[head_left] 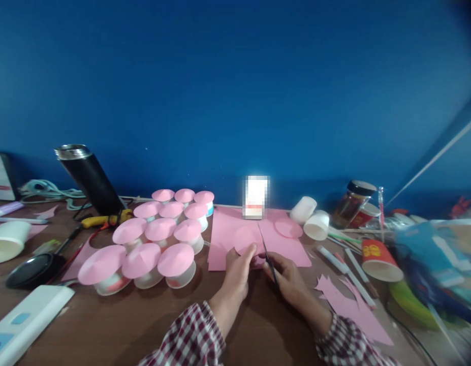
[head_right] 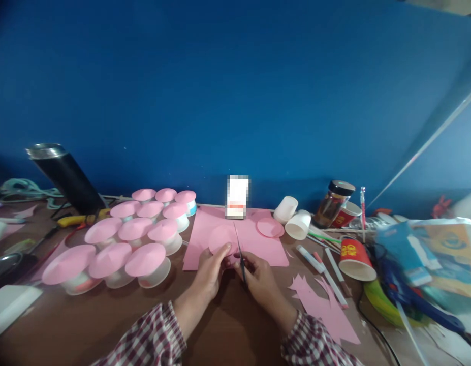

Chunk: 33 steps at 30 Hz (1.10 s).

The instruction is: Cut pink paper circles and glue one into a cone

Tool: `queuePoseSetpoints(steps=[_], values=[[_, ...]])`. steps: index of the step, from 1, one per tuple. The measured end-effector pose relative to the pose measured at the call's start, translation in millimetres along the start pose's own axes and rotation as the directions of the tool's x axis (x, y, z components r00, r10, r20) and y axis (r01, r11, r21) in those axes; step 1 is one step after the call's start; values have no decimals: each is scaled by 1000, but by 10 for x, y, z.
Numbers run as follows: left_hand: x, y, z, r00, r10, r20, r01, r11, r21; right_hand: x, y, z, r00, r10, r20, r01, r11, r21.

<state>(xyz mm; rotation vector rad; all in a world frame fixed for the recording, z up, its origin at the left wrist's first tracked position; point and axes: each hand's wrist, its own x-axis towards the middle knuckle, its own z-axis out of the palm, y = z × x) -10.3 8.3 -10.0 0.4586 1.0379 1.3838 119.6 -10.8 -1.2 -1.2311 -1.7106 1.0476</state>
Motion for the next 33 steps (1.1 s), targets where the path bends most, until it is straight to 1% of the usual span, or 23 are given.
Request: queuePoseSetpoints(steps=[7,12,17,22,28,33], values=[[-27,37,15,1000,4,-8,-4,1000,-4,-6,-11,3,1000,7,11,-7,1000,11],[-47,65,20,1000,8,-11,-8,1000,23,-3,-22,5,1000,5,4,-5,1000,9],[-32,46,15,1000,18,-23,-17,1000,22,4,-46,3,1000,18,17,-18,999,27],[-32,34,7,999,32,-2,-32,999,-1,-8,-42,0,999,46,16,-46,999,21],[-30,19,0,998,57,-37,-57,998,2,-9,-18,8,998,55,21,-56,998,39],[-17,13,6,997,76,-35,-76,997,0,-11,-21,10,997,68,38,-70,997,45]])
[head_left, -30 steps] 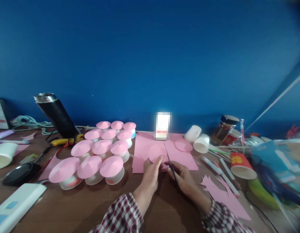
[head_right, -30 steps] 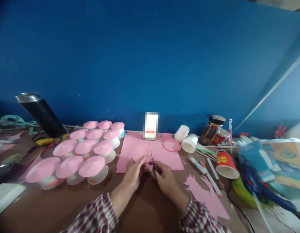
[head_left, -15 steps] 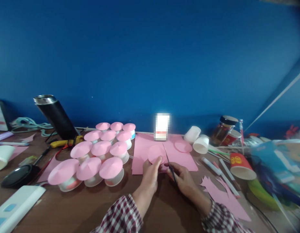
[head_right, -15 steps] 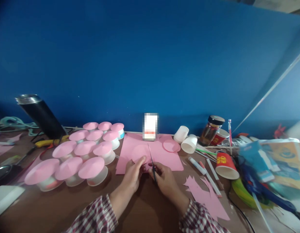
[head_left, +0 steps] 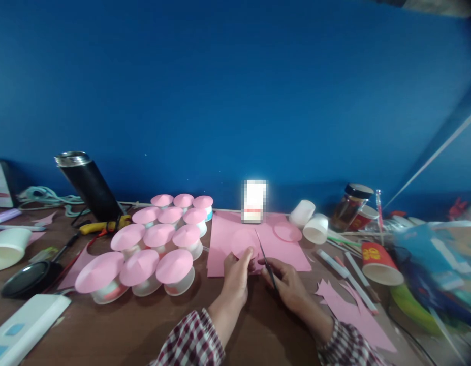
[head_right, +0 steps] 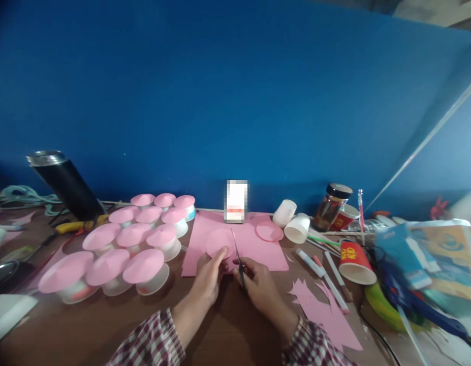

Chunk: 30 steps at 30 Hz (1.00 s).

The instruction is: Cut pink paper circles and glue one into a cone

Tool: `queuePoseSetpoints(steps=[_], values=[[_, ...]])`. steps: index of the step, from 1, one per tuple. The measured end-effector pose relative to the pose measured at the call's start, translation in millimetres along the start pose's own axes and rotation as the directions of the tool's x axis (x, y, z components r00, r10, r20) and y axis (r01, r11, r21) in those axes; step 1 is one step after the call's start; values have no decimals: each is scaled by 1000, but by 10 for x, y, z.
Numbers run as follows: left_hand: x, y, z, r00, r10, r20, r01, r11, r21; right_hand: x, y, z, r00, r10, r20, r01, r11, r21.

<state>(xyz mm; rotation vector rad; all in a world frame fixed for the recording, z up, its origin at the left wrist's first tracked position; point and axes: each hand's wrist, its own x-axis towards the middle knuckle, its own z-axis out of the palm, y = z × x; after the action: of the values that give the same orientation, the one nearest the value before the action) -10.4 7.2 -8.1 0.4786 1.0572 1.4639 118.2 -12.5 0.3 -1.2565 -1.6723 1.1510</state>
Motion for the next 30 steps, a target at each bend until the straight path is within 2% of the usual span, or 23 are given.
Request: queuePoseSetpoints(steps=[11,20,26,30], values=[[4,7,-1,1000,1,-2,-1,1000,0,2,-17,-5,1000,-7,-18,7,999,-54],[13,2,10,996,-49,-76,49,999,-5,13,-7,4,1000,-23,-8,23,996,-84],[18,-16,-16,999,-12,-40,13,999,46,5,-10,-3,1000,-16,-11,15,997,-69],[-3,4,-4,998,-44,-38,45,998,31,8,19,-7,1000,-13,-15,13,998,-57]])
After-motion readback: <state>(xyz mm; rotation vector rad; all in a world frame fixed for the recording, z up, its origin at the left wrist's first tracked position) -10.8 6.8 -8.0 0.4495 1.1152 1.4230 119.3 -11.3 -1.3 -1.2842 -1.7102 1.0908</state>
